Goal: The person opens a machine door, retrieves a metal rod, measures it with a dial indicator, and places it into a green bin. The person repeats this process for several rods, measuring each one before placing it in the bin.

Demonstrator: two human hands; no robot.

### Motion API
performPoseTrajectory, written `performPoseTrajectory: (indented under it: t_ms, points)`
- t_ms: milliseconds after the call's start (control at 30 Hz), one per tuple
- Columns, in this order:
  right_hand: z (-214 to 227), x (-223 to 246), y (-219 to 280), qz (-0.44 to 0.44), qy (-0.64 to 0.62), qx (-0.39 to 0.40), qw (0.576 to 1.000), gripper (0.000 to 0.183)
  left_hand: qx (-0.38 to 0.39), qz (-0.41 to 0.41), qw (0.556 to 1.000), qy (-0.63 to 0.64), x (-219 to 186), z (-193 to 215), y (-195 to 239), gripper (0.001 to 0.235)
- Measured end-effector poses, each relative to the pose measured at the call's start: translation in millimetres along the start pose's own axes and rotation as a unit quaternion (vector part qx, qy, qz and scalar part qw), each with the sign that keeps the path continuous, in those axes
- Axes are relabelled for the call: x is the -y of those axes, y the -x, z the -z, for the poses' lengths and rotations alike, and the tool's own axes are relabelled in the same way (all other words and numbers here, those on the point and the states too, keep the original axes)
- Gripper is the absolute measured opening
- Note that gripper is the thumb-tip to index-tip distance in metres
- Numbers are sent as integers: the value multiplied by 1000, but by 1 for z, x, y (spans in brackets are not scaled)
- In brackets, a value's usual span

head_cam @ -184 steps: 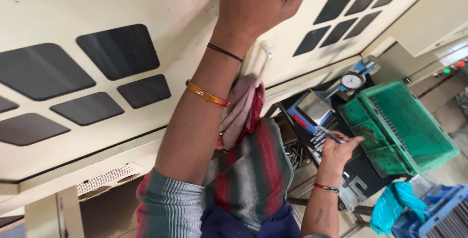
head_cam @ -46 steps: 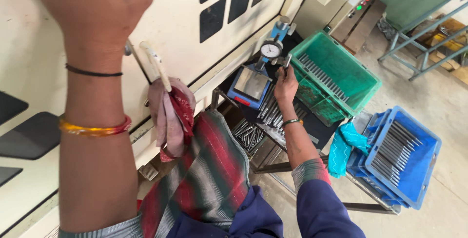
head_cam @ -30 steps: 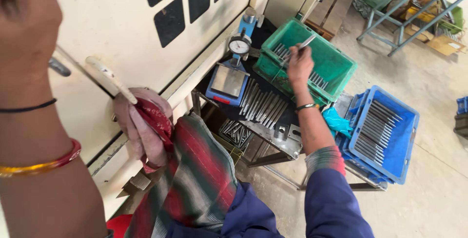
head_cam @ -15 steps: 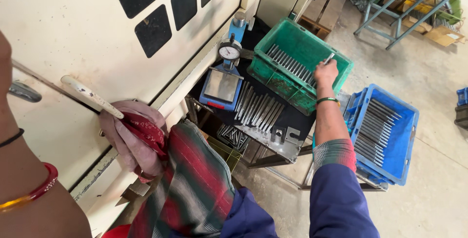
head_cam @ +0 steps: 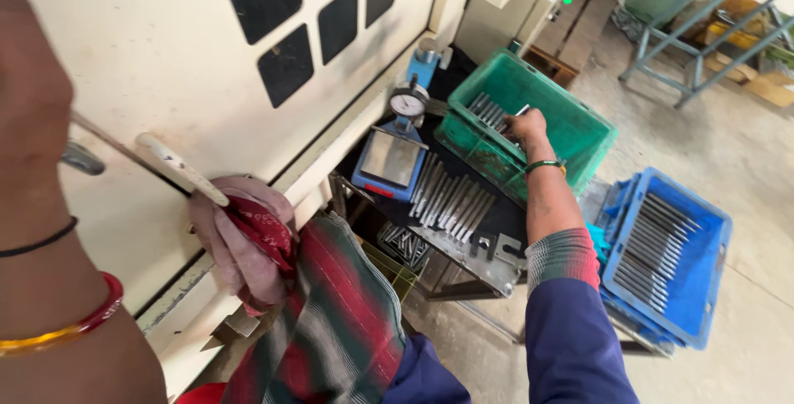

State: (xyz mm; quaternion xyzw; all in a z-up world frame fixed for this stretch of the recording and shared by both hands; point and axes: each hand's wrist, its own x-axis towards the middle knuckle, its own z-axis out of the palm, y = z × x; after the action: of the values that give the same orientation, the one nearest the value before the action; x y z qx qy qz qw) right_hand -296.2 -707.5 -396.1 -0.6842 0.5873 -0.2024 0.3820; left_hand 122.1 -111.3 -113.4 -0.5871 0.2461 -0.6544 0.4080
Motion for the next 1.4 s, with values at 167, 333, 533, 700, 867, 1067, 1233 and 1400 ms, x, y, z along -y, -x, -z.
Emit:
performPoseTrajectory:
  t_ms: [167,333,533,700,867,1067,1233,1400]
  points:
    - [-25,22,-4,1,-174,120,977,34,2,-42,993,-110,11,5,11,29]
    - [-19,21,-7,2,-39,173,984,52,-14,-38,991,-124,19,11,8,28]
    - [-26,32,-19,-13,-115,124,986,59,-41,143,951,271,45,48,-15,8]
    - [-32,32,-39,196,146,48,969,76,-110,310,652,683,66,74,-26,29]
    - [-36,31,-42,165,156,113,967,76,-112,314,624,707,67,77,-32,26]
    - [-29,58,6,324,66,-150,932,38,-162,291,575,747,72,77,-35,25]
    - [-30,86,87,516,47,-256,816,22,-220,245,608,723,77,72,-38,24]
    - [-66,60,145,384,102,5,918,22,-223,266,622,702,72,69,-38,36]
